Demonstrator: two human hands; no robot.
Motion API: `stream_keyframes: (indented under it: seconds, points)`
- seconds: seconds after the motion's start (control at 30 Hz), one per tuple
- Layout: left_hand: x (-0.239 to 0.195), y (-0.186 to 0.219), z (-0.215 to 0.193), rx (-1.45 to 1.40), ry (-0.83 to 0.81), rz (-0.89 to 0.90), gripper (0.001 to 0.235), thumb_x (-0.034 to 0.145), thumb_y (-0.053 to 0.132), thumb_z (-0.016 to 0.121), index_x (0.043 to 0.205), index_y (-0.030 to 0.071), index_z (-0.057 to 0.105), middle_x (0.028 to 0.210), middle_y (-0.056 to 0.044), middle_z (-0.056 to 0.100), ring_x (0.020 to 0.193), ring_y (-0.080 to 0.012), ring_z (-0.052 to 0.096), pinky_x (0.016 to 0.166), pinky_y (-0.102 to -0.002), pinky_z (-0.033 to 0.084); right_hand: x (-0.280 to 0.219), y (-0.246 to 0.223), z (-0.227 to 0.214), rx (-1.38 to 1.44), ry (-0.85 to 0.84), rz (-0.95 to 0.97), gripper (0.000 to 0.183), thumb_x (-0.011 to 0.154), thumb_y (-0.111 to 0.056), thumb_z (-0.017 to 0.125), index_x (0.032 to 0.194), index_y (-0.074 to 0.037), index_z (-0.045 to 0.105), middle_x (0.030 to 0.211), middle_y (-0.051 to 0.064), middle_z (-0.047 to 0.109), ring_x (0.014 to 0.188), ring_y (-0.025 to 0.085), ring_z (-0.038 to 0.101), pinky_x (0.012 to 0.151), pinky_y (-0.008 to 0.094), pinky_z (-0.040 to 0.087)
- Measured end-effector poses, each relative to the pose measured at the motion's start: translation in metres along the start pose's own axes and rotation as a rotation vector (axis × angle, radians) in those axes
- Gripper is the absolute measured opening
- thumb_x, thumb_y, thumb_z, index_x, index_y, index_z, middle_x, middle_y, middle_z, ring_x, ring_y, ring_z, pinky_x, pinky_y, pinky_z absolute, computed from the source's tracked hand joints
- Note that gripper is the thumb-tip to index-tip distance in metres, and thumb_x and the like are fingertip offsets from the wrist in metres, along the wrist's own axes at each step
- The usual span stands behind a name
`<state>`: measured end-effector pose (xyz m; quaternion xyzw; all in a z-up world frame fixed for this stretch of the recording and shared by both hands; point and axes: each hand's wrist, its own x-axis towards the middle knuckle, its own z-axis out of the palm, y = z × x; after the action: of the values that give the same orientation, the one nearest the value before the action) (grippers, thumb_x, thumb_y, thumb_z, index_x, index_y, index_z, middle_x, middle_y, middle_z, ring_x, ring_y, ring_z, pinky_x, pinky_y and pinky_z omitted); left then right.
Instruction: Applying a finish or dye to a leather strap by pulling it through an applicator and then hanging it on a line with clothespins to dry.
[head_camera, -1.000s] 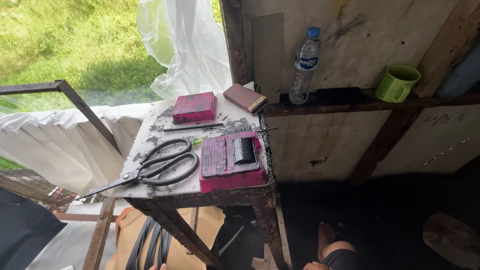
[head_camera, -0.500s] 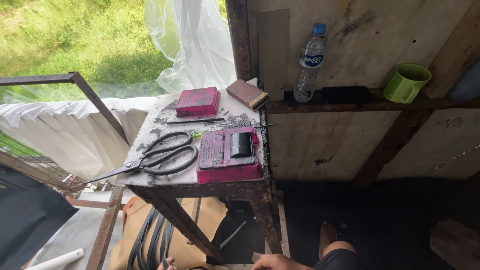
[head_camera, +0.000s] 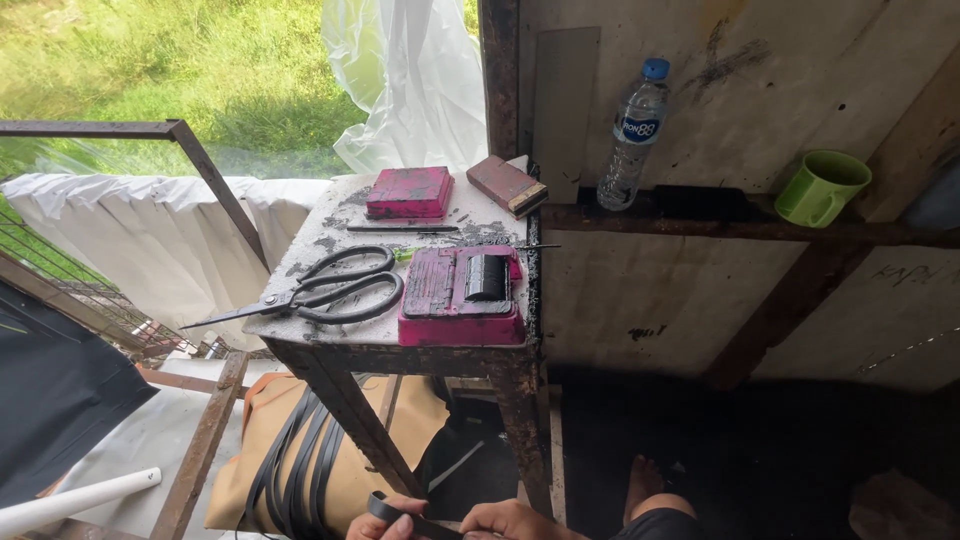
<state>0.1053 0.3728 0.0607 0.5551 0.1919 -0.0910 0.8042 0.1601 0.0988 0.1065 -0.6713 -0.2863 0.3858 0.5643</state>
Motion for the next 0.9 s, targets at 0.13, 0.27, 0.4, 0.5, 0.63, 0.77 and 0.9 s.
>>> stream_keyframes:
  seconds: [0.13,0.27,0.4,0.5,0.63,0.77,0.9]
  points:
    - [0.001,0.001,0.003,-0.113,0.009,0.097,0.026,0.091,-0.003,0.067,0.11,-0.017,0.078,0.06,-0.028,0.068,0.044,-0.0327,0.062,0.048,-0.033,0.046,-0.021,0.002,-0.013,0.0,0.01,0.05,0.013,0.111,-0.023,0.058,0.106,-0.013,0.066,0.083,-0.008,0.053,0.072,0.001,0.046,0.068,0.02,0.037]
    - [-0.01,0.03,0.015,-0.102,0.144,0.177,0.026,0.09,-0.006,0.065,0.11,-0.018,0.077,0.067,-0.039,0.074,0.058,-0.0461,0.073,0.065,-0.044,0.059,-0.043,0.015,-0.025,-0.018,0.053,0.05,0.014,0.11,-0.021,0.058,0.101,-0.014,0.067,0.083,-0.008,0.055,0.073,0.001,0.05,0.069,0.02,0.04]
    - [-0.021,0.053,0.026,-0.122,0.329,0.259,0.028,0.091,-0.003,0.067,0.112,-0.018,0.077,0.067,-0.037,0.071,0.056,-0.0443,0.069,0.065,-0.045,0.058,-0.067,0.008,-0.037,-0.003,0.094,0.076,0.016,0.111,-0.018,0.058,0.098,-0.013,0.066,0.068,-0.008,0.05,0.058,0.001,0.043,0.058,0.021,0.035]
    - [-0.005,0.042,0.002,-0.206,0.347,0.432,0.029,0.09,-0.004,0.065,0.115,-0.017,0.071,0.105,-0.033,0.075,0.054,-0.0384,0.067,0.057,-0.043,0.059,-0.081,0.014,-0.042,-0.054,0.213,0.189,0.019,0.108,-0.017,0.064,0.091,-0.013,0.071,0.061,-0.007,0.05,0.055,0.002,0.045,0.058,0.02,0.037]
    - [-0.003,0.058,-0.02,-0.238,0.376,0.578,0.027,0.098,0.004,0.061,0.115,-0.015,0.069,0.113,-0.028,0.073,0.054,-0.0291,0.065,0.058,-0.034,0.057,-0.104,-0.04,-0.051,-0.157,0.231,0.162,0.013,0.103,-0.019,0.068,0.096,-0.013,0.077,0.066,-0.008,0.062,0.055,0.0,0.055,0.051,0.018,0.04]
    - [-0.001,0.077,-0.041,-0.246,0.484,0.672,0.025,0.103,0.011,0.061,0.117,-0.009,0.067,0.118,-0.02,0.072,0.058,-0.0195,0.063,0.062,-0.03,0.062,-0.122,-0.066,-0.07,-0.406,0.322,0.488,0.017,0.095,-0.04,0.067,0.101,-0.032,0.081,0.077,-0.018,0.073,0.074,-0.006,0.07,0.075,0.014,0.052]
    - [0.001,0.091,-0.057,-0.304,0.594,0.811,0.019,0.107,0.018,0.065,0.119,0.003,0.068,0.114,-0.01,0.074,0.057,-0.0081,0.064,0.062,-0.027,0.065,-0.141,-0.06,-0.094,-0.377,0.418,0.25,0.018,0.091,-0.024,0.067,0.091,-0.02,0.084,0.087,-0.009,0.082,0.08,0.005,0.079,0.078,0.022,0.061]
